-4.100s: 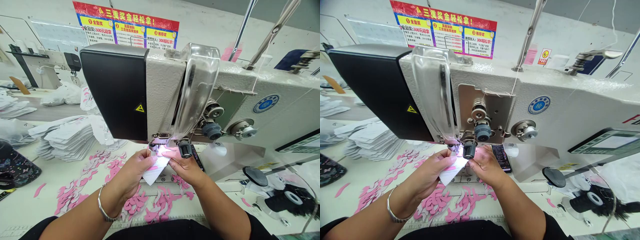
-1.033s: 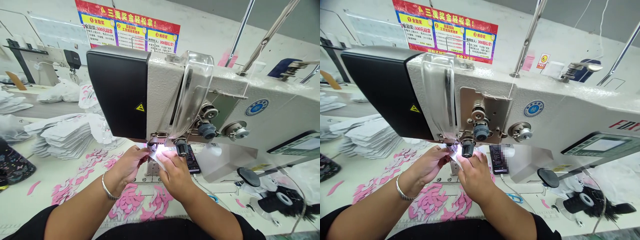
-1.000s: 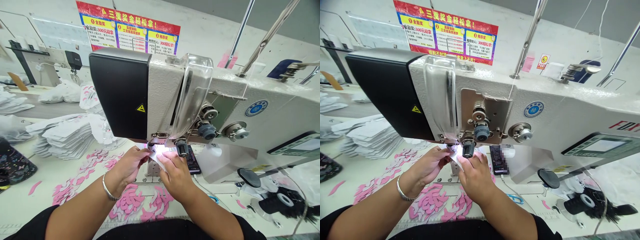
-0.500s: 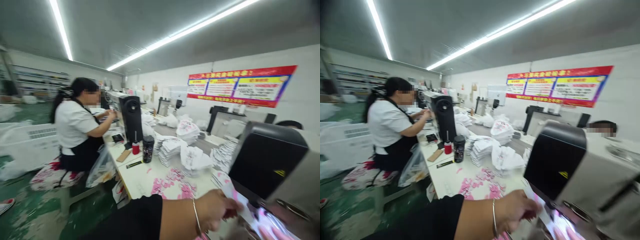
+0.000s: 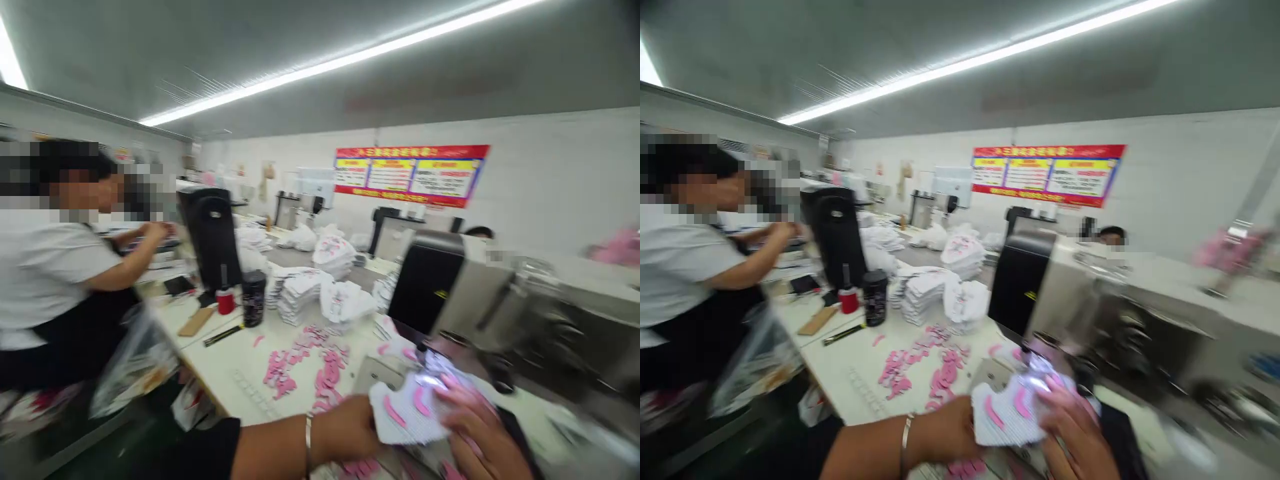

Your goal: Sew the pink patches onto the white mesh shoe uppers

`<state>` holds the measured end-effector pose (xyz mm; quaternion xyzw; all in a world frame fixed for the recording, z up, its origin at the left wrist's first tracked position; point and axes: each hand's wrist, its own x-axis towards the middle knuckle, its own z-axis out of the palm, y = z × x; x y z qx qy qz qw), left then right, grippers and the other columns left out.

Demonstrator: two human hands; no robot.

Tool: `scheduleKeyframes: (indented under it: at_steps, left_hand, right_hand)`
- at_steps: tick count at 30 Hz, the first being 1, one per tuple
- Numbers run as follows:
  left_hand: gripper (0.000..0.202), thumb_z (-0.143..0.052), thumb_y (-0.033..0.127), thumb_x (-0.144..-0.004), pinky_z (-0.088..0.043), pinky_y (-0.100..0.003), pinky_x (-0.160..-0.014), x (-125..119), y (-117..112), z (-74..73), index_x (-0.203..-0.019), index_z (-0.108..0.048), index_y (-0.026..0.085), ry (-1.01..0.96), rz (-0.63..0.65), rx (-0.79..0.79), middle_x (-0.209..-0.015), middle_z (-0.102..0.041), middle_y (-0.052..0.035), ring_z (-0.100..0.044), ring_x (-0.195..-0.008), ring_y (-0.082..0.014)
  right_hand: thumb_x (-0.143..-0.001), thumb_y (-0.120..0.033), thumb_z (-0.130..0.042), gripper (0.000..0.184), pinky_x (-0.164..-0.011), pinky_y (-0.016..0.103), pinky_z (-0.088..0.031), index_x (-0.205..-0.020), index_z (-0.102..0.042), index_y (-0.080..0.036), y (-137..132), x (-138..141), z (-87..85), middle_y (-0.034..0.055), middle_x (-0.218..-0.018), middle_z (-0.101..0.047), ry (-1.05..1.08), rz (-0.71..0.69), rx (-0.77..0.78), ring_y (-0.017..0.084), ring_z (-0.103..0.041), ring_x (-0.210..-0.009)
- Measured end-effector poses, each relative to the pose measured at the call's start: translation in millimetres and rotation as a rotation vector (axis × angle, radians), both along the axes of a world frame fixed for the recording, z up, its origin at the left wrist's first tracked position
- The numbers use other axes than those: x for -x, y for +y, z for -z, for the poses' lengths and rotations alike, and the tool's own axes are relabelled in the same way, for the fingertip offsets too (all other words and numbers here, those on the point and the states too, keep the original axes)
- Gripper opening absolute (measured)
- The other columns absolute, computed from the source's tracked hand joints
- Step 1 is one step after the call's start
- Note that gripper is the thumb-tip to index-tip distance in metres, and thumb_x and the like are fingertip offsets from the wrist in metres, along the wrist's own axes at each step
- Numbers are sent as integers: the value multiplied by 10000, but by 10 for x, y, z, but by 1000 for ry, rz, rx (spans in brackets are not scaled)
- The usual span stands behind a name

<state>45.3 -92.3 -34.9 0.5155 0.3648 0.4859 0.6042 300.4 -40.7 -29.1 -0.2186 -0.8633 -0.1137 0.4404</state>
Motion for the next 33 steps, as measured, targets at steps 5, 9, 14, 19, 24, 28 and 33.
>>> scheduleKeyframes:
  at_steps: [5,9,14,19,24,28,33]
  left_hand:
    - [311,-681,517,-808,-550,-278,-771,142,350,-143,-867,-639,214,-178,-36,219,-836,-671,-13,-655,-761,-150]
    - [282,-752,382,-810,-564,-262,-690,172,520,-361,-990,-630,202,-178,-99,284,-890,-642,-17,-636,-762,-147]
    - [320,-812,353,-767,-436,-175,-492,134,358,-377,-837,-546,190,-16,6,276,-683,-543,39,-496,-547,-87]
    - [287,-784,341,-795,-471,-218,-589,130,156,-253,-831,-544,188,19,200,280,-745,-598,6,-559,-647,-127]
    - [280,-771,315,-806,-511,-324,-760,113,15,-221,-997,-615,185,-15,374,274,-937,-674,-76,-641,-856,-225]
    - [298,-759,321,-813,-505,-337,-779,99,-15,-224,-1038,-627,176,-13,402,244,-982,-680,-95,-637,-875,-230]
    - [264,-752,368,-805,-458,-275,-710,161,21,-209,-937,-618,182,53,462,184,-900,-658,-53,-612,-807,-187]
  right_hand:
    - [-800,-94,-528,152,-1023,451,-500,-759,-572,-234,-291,43,-318,43,-1105,-726,32,-20,409,241,-596,-1236]
    - [-770,-83,-554,151,-1108,458,-399,-708,-549,-221,-310,-19,-383,24,-1071,-728,85,-86,537,205,-604,-1212]
    - [-883,-200,-530,84,-1049,413,-455,-876,-608,-229,-334,-83,-407,37,-1134,-693,168,-179,614,190,-621,-1160]
    - [-881,-155,-569,315,-1020,414,-488,-1176,-625,-254,-307,95,-383,60,-1241,-637,164,269,513,215,-582,-1187]
    - [-921,-131,-554,299,-1087,467,-442,-1192,-639,-227,-284,265,-342,69,-1265,-659,9,284,384,220,-596,-1176]
    - [-930,-140,-550,261,-1055,475,-466,-1145,-654,-244,-265,272,-276,59,-1237,-682,58,297,311,222,-617,-1153]
    - [-933,-136,-525,264,-1021,478,-479,-1137,-648,-251,-253,256,-178,63,-1216,-685,100,305,255,239,-620,-1157]
